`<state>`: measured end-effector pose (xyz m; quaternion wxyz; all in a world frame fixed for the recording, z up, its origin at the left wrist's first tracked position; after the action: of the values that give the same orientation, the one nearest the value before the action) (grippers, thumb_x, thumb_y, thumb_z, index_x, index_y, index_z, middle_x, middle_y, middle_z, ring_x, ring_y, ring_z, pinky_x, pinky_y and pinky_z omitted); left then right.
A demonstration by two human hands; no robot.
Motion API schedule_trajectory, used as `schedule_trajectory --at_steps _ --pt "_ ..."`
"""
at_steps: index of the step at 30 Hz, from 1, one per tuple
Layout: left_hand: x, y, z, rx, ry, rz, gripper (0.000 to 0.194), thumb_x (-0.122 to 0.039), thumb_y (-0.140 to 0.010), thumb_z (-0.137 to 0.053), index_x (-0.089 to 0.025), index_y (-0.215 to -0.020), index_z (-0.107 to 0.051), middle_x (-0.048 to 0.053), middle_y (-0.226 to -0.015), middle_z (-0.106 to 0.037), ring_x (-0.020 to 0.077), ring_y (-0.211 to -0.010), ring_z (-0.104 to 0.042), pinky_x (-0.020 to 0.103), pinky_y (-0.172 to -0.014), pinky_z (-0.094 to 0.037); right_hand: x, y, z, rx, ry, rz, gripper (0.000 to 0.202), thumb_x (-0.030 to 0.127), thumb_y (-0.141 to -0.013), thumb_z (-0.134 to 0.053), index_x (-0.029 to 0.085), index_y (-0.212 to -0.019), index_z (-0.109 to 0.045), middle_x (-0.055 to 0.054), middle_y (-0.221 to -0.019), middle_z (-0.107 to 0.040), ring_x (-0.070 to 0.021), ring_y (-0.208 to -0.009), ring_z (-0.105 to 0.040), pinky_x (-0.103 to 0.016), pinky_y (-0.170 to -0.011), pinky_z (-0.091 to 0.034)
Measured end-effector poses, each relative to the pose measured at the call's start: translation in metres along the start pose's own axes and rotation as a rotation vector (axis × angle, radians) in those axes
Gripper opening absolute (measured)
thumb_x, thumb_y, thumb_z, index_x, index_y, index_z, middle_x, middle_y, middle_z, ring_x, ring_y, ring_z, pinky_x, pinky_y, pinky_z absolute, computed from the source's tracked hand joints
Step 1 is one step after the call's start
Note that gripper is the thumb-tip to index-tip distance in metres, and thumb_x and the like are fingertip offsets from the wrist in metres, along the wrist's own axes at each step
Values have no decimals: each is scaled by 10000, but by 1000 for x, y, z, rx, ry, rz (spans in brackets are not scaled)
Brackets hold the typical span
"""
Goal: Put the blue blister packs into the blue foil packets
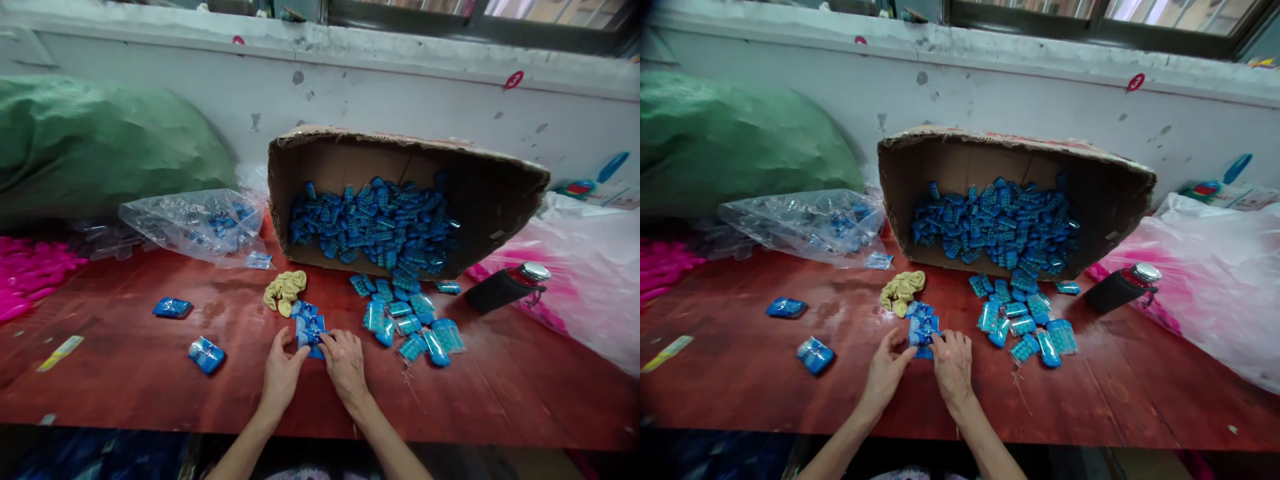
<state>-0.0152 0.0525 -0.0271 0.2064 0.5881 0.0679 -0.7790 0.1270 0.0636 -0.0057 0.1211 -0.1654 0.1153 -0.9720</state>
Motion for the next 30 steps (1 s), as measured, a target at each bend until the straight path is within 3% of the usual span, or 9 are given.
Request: schedule_trajectory --at_steps 4,9,13,17,21,23,26,28,30 --pt "-10 -9 0 4 -173 -176 421 -326 -648 -581 -137 -1024 -565 120 -979 -632 249 -926 -566 395 -836 -405 0 -4 -2 65 50 9 172 230 -855 -473 264 -860 -641 -39 -804 -601 -194 -790 -487 -312 -692 -301" --pt "-7 -8 13 41 -135 -109 400 -378 -693 -528 -132 -1006 -570 81 -820 -645 217 -763 -594 360 -743 -445 -3 -5 -1 68 1 24 268 331 -774 -593 275 -1036 -588 -56 -1026 -584 -218 -889 -479 -320 -723 -317" --pt "1 -3 16 39 -59 -92 388 -404 -688 -534 -143 -970 -587 58 -780 -639 196 -712 -589 337 -714 -450 -2 -2 -4 62 -33 -3 120 253 -816 -549 279 -888 -641 -24 -926 -617 -191 -849 -485 -310 -716 -303" --pt "3 5 12 27 -43 -47 472 -425 -656 -564 -125 -1020 -568 46 -755 -622 176 -635 -569 323 -647 -460 1 -3 -3 34 -55 15 143 271 -843 -509 287 -911 -634 -13 -906 -618 -178 -841 -482 -309 -727 -292" --pt "-10 7 11 7 -222 -179 508 -431 -692 -530 -123 -1096 -518 89 -904 -604 189 -677 -571 371 -691 -465 1 -2 -2 71 -9 1 182 266 -862 -466 292 -955 -619 -35 -924 -606 -190 -841 -484 -312 -715 -300" --pt "-22 -5 14 -62 -339 -361 446 -399 -741 -480 -151 -1110 -510 118 -1042 -570 247 -920 -552 424 -829 -420 1 -5 0 124 22 0 219 284 -833 -506 286 -1038 -584 -52 -950 -598 -212 -848 -486 -325 -712 -309" --pt "-38 -40 17 -169 -535 -564 453 -359 -777 -434 -157 -1181 -461 141 -1266 -445 293 -1235 -308 475 -986 -267 3 -24 6 165 36 5 403 329 -794 -552 274 -1186 -476 -72 -983 -578 -246 -880 -483 -346 -719 -326" --pt "-40 -71 14 -130 -670 -538 543 -384 -775 -431 -126 -1250 -389 166 -1351 -351 325 -1286 -196 498 -987 -250 9 -48 8 154 8 18 444 323 -806 -529 273 -1233 -419 -80 -1012 -556 -253 -914 -476 -354 -739 -333" --pt "-36 -100 8 -33 -771 -458 618 -416 -757 -449 -99 -1278 -346 205 -1352 -343 364 -1277 -203 539 -949 -273 17 -79 6 152 -41 49 481 310 -813 -513 260 -1269 -369 -98 -1055 -526 -256 -939 -467 -361 -758 -339"
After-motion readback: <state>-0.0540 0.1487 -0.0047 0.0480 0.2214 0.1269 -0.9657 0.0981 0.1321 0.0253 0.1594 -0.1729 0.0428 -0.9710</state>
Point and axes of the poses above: each hand's wrist, its own y-axis away from the middle knuckle, its own z-axis out of the back of the hand, x = y × z, the point moved 3 cm from there along -y, towards the middle knuckle
